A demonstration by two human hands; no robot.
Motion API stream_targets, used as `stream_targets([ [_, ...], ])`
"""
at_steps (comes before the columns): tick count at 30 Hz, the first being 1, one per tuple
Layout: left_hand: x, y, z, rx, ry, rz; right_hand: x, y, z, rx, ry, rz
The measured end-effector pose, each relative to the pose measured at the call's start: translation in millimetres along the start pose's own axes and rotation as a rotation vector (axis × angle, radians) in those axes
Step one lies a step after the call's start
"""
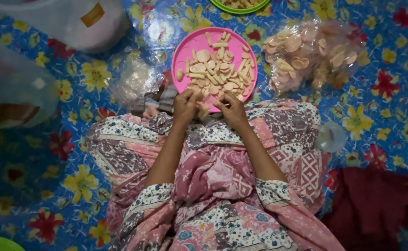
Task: Sorting and inspecting small sliced food items on a pink plate
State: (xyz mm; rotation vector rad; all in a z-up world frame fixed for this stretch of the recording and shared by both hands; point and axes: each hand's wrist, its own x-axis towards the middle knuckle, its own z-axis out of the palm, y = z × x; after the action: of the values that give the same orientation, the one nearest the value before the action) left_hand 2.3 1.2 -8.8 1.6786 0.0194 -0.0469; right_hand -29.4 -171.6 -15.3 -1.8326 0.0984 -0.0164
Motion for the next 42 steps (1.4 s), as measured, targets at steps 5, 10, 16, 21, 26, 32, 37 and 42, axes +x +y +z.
stream_targets([
  [5, -5, 43, 0, -0.113, 0.093, -0.120, -18, -57, -12, 0.122, 0.091, 0.109],
  [10, 6, 13, 1, -0.091, 0.189, -0.111, -6, -107, -71, 0.250, 0.365, 0.190],
  [16, -1, 36, 4, -0.218, 0.149, -0.100, 29, -69, -213, -0.133, 0.828, -0.340],
  [21, 1, 36, -1, -0.221, -0.001, -0.205, 55, -71, -296, -0.585, 0.831, -0.647],
  [26, 1, 37, -1, -0.196, -0.025, -0.181, 62, -61, -280, -0.752, 0.764, -0.345],
  [32, 5, 7, 12, -0.163, 0.051, -0.133, 48, -9, -164, -0.563, 0.532, -0.185],
  [37, 14, -29, 11, -0.009, 0.080, -0.062, 13, -43, -36, -0.357, 0.223, -0.209],
  [42, 20, -48, 12, 0.019, 0.118, 0.137, -8, -1, 36, 0.018, -0.054, 0.151],
])
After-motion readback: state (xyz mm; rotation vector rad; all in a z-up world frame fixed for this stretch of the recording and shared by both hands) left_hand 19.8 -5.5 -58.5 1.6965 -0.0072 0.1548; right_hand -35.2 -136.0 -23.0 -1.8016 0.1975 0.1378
